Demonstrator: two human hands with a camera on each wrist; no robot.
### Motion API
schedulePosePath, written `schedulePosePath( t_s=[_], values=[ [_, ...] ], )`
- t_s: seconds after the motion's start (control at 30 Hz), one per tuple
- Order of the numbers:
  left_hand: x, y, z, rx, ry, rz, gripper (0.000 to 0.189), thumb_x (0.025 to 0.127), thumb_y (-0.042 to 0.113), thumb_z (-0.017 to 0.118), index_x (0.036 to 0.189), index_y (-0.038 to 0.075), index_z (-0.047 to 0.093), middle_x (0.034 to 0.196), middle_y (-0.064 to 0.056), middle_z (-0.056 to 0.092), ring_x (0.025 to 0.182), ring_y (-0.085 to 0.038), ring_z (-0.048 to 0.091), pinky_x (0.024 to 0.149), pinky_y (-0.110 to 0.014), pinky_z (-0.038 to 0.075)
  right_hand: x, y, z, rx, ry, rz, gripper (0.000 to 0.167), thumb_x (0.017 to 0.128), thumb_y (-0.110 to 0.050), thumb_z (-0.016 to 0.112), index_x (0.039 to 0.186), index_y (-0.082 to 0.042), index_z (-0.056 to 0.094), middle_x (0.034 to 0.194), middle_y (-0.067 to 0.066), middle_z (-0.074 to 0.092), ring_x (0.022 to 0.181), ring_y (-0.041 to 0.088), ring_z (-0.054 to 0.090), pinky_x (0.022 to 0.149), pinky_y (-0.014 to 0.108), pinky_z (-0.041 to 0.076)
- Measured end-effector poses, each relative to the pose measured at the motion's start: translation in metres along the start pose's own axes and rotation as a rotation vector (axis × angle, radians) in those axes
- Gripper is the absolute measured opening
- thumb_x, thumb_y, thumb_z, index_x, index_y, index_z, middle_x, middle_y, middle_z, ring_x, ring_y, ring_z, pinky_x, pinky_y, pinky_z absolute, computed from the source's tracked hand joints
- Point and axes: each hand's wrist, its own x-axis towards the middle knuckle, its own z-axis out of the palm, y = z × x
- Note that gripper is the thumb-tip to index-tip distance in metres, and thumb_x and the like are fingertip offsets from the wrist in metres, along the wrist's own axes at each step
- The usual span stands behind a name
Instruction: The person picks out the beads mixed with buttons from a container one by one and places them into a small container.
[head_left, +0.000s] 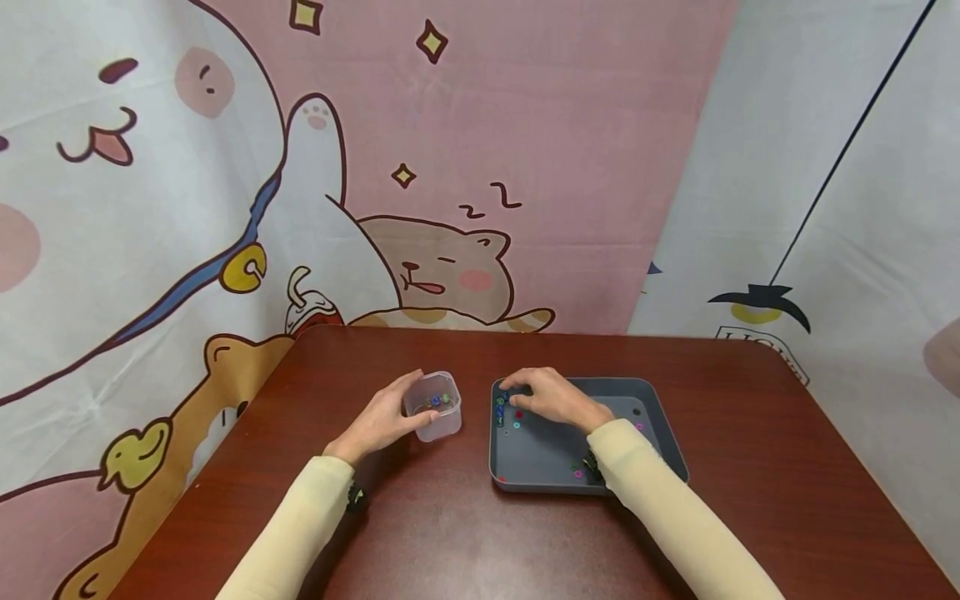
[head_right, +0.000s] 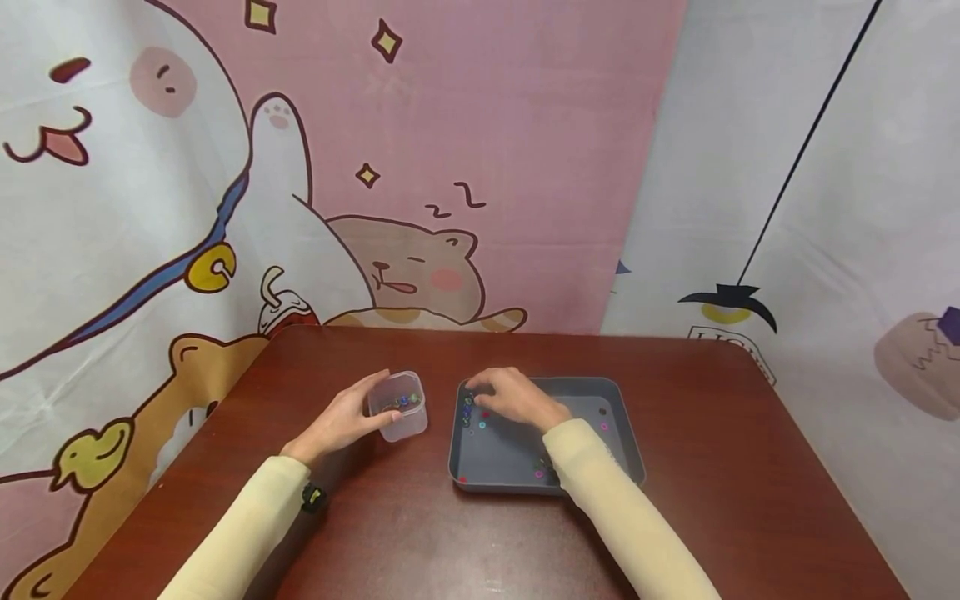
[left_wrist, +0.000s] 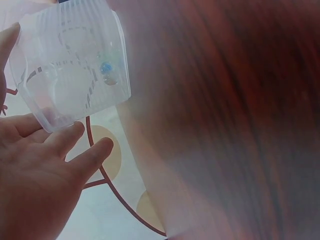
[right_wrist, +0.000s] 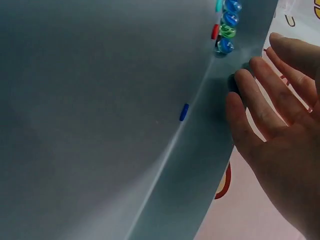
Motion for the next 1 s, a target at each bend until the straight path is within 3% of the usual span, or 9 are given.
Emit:
schedulePosePath(
  t_s=[0.3, 0.63, 1.0],
  values=[
    [0.0, 0.0, 0.001, -0.008, -0.007, 0.004, 0.09, 0.09, 0.047, 0.079, 0.157, 0.002, 0.039, 0.16, -0.018, 0.041, 0.136, -0.038, 0.05, 0.112, -0.055, 0.042, 0.001, 0.003, 0.007, 0.017, -0.026, 0.004, 0.032, 0.098, -0.01, 0.072, 0.13, -0.01, 0.072, 0.128, 0.007, 0.071, 0.117, 0.025, 0.066, 0.097, 0.046, 0.054],
    [0.002, 0.001, 0.002, -0.018, -0.004, -0.002, 0.091, 0.089, 0.047, 0.079, 0.157, 0.003, 0.04, 0.16, -0.018, 0.042, 0.136, -0.039, 0.051, 0.112, -0.055, 0.041, 0.001, 0.008, 0.014, -0.009, -0.02, -0.004, 0.032, 0.097, -0.009, 0.072, 0.129, -0.01, 0.073, 0.13, 0.007, 0.07, 0.124, 0.026, 0.063, 0.104, 0.047, 0.05],
    [0.001, 0.002, 0.002, -0.013, 0.0, -0.007, 0.09, 0.089, 0.046, 0.08, 0.157, 0.002, 0.04, 0.16, -0.018, 0.043, 0.137, -0.036, 0.051, 0.113, -0.054, 0.041, 0.002, 0.007, 0.015, -0.057, -0.026, -0.022, 0.031, 0.097, -0.009, 0.073, 0.128, -0.009, 0.073, 0.125, 0.006, 0.069, 0.113, 0.022, 0.065, 0.097, 0.043, 0.054]
  ],
)
